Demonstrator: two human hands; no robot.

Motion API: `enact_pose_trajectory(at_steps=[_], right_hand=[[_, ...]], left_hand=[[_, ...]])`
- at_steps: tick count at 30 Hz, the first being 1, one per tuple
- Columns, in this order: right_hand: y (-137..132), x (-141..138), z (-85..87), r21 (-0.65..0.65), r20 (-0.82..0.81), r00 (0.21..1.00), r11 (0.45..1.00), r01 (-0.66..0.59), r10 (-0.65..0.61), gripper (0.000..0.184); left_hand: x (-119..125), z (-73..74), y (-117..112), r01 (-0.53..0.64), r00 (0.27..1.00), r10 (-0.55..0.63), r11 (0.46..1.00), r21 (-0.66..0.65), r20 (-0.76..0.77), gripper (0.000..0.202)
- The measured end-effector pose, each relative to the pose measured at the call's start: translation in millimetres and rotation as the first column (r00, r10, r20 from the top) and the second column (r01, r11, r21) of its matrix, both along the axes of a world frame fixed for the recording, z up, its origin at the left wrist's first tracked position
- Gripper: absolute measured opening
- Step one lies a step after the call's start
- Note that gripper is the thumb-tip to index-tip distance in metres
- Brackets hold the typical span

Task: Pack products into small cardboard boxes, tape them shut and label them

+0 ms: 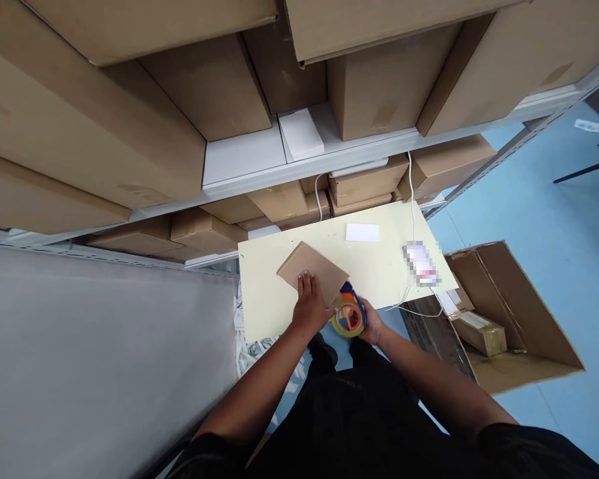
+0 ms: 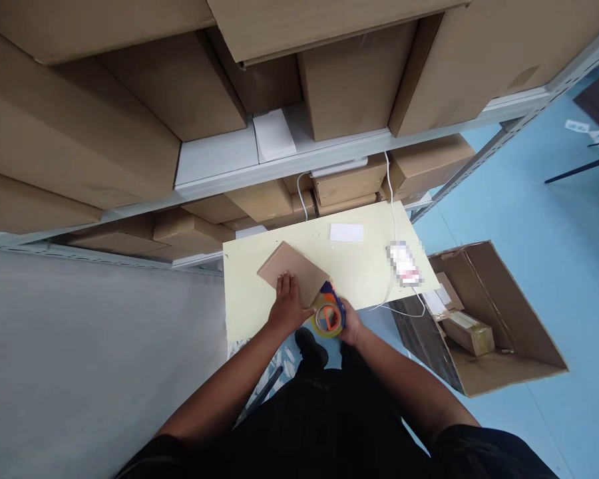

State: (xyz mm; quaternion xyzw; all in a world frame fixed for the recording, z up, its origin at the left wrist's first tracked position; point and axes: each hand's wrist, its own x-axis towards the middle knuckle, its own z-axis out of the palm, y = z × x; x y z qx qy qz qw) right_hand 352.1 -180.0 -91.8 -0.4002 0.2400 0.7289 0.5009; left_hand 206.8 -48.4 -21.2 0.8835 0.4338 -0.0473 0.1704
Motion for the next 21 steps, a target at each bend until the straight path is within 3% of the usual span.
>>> enact_pose_trajectory(at_steps=[3,6,9,12,16,21], right_hand=[[37,49,5.2,0.041,0.066,0.991,0.992,-0.122,0.12,0.047],[69,85,6.4,-0.003,0.176,0.94,0.955,-0.296,0.292,0.038],[94,102,6.9,-0.079,0.247,0.865,0.899,-0.431,0.436,0.035],[105,107,10.1,-0.092,0.241,0.843,0.876,-0.473,0.48,0.04],[75,96,13.5,-0.033,0.271,0.908,0.946,-0.322,0.319,0.04],[6,33,9.5,-0.012,0.175,0.975,0.99,-0.139,0.139,0.046]], left_hand=[[-19,12.4,10,0.146,0.987,-0.149,0.989,-0.035,-0.067,0.105],[-41,22.4,45,0.316,0.941,-0.313,0.949,0.001,-0.131,0.096],[-51,22.9,75,0.305,0.933,-0.287,0.951,0.051,-0.218,0.107],[-48,17.0,82,0.209,0.945,-0.192,0.977,0.038,-0.264,0.112],[-39,12.1,72,0.117,0.956,-0.106,0.993,0.024,-0.272,0.111],[-27,8.7,58,0.0,0.964,0.013,0.999,0.049,-0.267,0.111]])
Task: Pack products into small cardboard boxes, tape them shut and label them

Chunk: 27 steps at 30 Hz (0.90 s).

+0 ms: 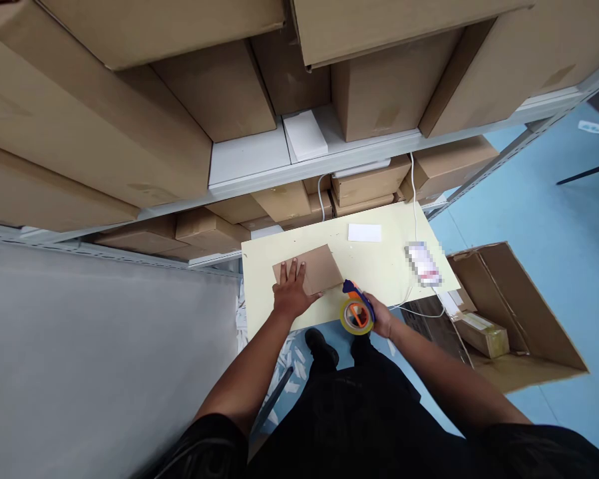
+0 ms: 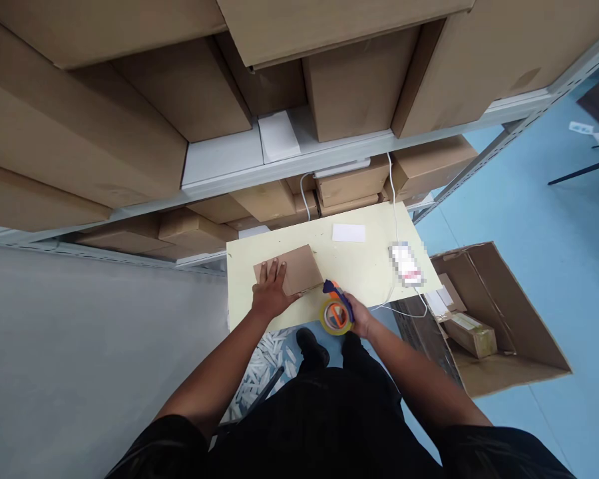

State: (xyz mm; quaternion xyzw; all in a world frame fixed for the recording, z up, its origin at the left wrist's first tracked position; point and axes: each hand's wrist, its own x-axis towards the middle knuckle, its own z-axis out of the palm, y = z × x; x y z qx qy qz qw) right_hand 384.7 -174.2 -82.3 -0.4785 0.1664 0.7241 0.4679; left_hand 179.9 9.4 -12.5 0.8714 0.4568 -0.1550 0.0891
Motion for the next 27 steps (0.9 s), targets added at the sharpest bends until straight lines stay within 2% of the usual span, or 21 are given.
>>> enact_pose_trajectory(at_steps=[2,4,7,9,11,14,16,19,21,23,25,27], right_hand=[[-11,-26,-1.1,0.017,-0.109,0.991,0.997,0.077,-0.075,0.051],[-8,-38,-0.6,0.031,-0.179,0.977,0.991,0.128,-0.12,0.053],[13,-22,2.2,0.028,-0.202,0.974,0.993,0.113,-0.105,0.051],[33,2,4.8,0.022,-0.165,0.984,0.998,0.066,-0.062,0.049],[55,26,7.8,0.017,-0.083,0.997,1.0,-0.004,0.006,0.044],[89,49,13.2,-0.029,0.007,0.987,0.987,-0.159,0.159,0.041],[106,56,16.7,-0.057,0.042,0.974,0.973,-0.222,0.224,0.04],[118,61,19.4,-0.066,0.084,0.96,0.963,-0.261,0.266,0.041],[110,63,18.9,-0.055,0.11,0.962,0.968,-0.246,0.251,0.042],[86,63,17.1,-0.048,0.114,0.97,0.977,-0.208,0.213,0.043],[45,60,14.6,-0.043,0.059,0.981,0.982,-0.184,0.186,0.042],[-7,53,12.2,-0.051,0.001,0.983,0.981,-0.186,0.186,0.04]], left_hand=[[5,-2.0,-10,-0.06,0.998,0.06,0.998,0.002,0.004,0.113],[7,-2.3,-22,-0.123,0.992,0.123,0.992,-0.003,0.011,0.112],[1,3.2,-39,-0.132,0.991,0.133,0.991,-0.038,0.026,0.115],[-11,9.8,-46,-0.037,0.999,0.038,0.998,-0.057,0.03,0.119],[-24,15.4,-46,0.127,0.991,-0.125,0.991,-0.051,0.041,0.117],[-37,15.3,-33,0.362,0.93,-0.36,0.932,-0.019,0.075,0.112],[-39,9.3,-25,0.404,0.911,-0.403,0.915,0.008,0.09,0.11],[-36,-1.5,-20,0.345,0.931,-0.348,0.937,0.049,0.105,0.111],[-34,-6.0,-22,0.315,0.941,-0.32,0.947,0.057,0.113,0.111],[-31,-7.8,-24,0.287,0.95,-0.292,0.956,0.058,0.114,0.111],[-28,-8.1,-26,0.252,0.959,-0.258,0.966,0.063,0.117,0.111],[-25,-8.4,-27,0.225,0.965,-0.232,0.972,0.066,0.126,0.113]])
